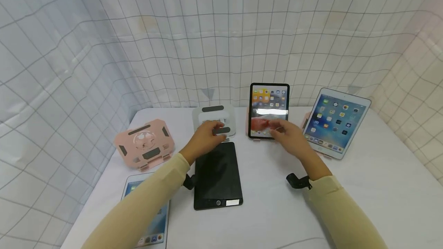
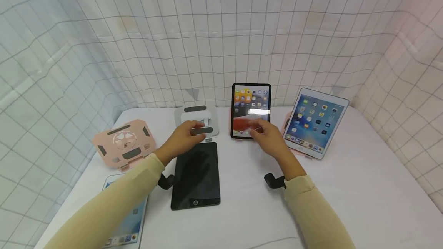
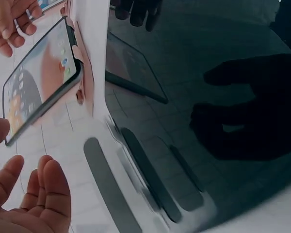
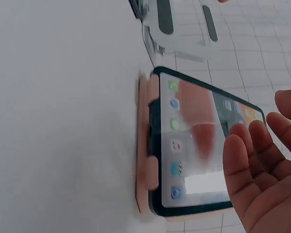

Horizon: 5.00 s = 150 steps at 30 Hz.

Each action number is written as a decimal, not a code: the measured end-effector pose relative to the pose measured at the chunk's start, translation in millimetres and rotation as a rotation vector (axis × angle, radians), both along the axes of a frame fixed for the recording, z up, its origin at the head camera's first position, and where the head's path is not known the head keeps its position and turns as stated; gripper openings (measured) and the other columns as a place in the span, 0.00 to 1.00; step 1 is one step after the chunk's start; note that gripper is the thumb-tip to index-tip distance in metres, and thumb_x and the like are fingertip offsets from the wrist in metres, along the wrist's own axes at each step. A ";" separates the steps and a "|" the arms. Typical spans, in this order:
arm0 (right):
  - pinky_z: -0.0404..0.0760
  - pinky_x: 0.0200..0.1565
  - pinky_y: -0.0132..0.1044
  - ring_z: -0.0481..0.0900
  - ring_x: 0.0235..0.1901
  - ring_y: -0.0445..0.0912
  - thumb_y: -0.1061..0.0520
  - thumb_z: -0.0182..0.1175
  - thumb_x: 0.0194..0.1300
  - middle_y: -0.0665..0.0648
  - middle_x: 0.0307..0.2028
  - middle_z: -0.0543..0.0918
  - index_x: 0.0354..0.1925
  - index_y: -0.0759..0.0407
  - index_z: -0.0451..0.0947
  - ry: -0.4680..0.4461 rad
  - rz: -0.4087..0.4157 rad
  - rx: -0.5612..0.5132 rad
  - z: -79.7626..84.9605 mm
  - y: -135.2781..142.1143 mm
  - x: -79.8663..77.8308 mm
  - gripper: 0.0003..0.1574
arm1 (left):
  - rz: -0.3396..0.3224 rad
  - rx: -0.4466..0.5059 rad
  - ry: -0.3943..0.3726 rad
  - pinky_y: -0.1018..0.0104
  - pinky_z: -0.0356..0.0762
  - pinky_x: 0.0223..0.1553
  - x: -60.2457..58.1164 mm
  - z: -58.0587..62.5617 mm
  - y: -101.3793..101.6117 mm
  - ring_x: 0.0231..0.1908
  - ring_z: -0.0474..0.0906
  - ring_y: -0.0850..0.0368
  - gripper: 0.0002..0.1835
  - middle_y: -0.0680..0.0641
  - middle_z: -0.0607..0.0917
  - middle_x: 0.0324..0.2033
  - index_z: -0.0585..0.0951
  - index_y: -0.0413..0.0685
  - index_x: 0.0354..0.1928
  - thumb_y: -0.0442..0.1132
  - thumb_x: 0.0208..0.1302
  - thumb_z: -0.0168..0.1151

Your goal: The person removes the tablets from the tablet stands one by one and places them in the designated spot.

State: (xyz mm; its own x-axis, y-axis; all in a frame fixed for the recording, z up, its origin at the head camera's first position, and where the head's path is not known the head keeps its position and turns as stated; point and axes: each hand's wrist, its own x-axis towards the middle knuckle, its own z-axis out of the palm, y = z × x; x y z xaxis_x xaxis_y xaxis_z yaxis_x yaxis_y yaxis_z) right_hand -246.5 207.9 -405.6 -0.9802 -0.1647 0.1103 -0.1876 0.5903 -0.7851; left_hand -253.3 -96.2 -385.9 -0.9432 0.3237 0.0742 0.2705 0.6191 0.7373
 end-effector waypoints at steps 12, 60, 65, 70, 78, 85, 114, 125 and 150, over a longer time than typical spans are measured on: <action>0.76 0.54 0.53 0.74 0.55 0.55 0.50 0.54 0.75 0.60 0.55 0.78 0.62 0.59 0.72 0.074 -0.199 -0.029 28.6 38.7 -27.2 0.23 | -0.023 0.149 0.047 0.62 0.79 0.42 -39.4 15.5 63.4 0.46 0.76 0.55 0.25 0.45 0.74 0.57 0.73 0.48 0.66 0.42 0.68 0.62; 0.77 0.43 0.46 0.76 0.44 0.55 0.64 0.52 0.72 0.64 0.52 0.76 0.69 0.54 0.62 0.192 -0.282 -0.083 18.2 27.4 -76.1 0.30 | 0.149 0.323 0.008 0.66 0.77 0.48 -79.5 12.5 116.7 0.56 0.73 0.55 0.34 0.50 0.74 0.60 0.67 0.59 0.73 0.29 0.66 0.54; 0.76 0.43 0.46 0.75 0.43 0.55 0.64 0.52 0.72 0.63 0.51 0.76 0.69 0.53 0.63 0.211 -0.296 -0.082 22.6 26.1 -72.0 0.30 | 0.111 0.344 0.044 0.66 0.78 0.43 -77.2 12.0 113.1 0.53 0.74 0.56 0.34 0.50 0.73 0.60 0.67 0.59 0.73 0.28 0.66 0.53; 0.76 0.46 0.50 0.75 0.48 0.56 0.63 0.52 0.72 0.64 0.53 0.76 0.70 0.53 0.63 0.220 -0.296 -0.077 28.5 26.3 -65.4 0.30 | 0.067 0.358 0.107 0.67 0.79 0.40 -72.4 13.5 108.2 0.51 0.75 0.55 0.34 0.49 0.74 0.59 0.67 0.57 0.73 0.27 0.65 0.53; 0.77 0.47 0.47 0.73 0.50 0.53 0.64 0.51 0.72 0.61 0.57 0.72 0.70 0.53 0.62 0.169 -0.242 -0.140 33.6 26.0 -55.7 0.30 | 0.046 0.385 0.109 0.68 0.79 0.42 -64.4 15.4 100.1 0.50 0.75 0.57 0.31 0.51 0.74 0.58 0.69 0.58 0.72 0.29 0.68 0.54; 0.77 0.45 0.43 0.73 0.46 0.50 0.62 0.51 0.73 0.59 0.57 0.71 0.70 0.52 0.62 0.147 -0.213 -0.156 36.2 27.7 -47.0 0.30 | 0.019 0.389 0.084 0.67 0.81 0.40 -58.0 16.5 93.2 0.50 0.76 0.57 0.31 0.51 0.73 0.58 0.68 0.59 0.72 0.30 0.69 0.56; 0.82 0.39 0.43 0.78 0.46 0.54 0.58 0.55 0.73 0.60 0.56 0.71 0.69 0.53 0.63 0.016 -0.150 -0.073 26.7 36.3 1.7 0.28 | 0.042 0.411 -0.091 0.64 0.82 0.37 -7.9 11.8 90.1 0.45 0.78 0.56 0.31 0.50 0.75 0.54 0.70 0.57 0.71 0.31 0.67 0.57; 0.83 0.37 0.41 0.79 0.43 0.55 0.61 0.56 0.71 0.63 0.53 0.73 0.68 0.57 0.64 -0.052 -0.131 -0.076 11.9 37.6 12.2 0.30 | 0.083 0.420 -0.186 0.64 0.83 0.38 2.6 2.0 92.4 0.42 0.79 0.55 0.30 0.49 0.75 0.52 0.73 0.54 0.69 0.29 0.65 0.60; 0.85 0.38 0.44 0.79 0.49 0.59 0.59 0.56 0.71 0.69 0.58 0.72 0.69 0.61 0.63 -0.205 -0.056 -0.039 -13.2 40.8 36.5 0.31 | 0.127 0.404 -0.333 0.63 0.82 0.31 31.4 -29.6 90.9 0.33 0.78 0.55 0.29 0.47 0.76 0.50 0.75 0.53 0.66 0.27 0.63 0.62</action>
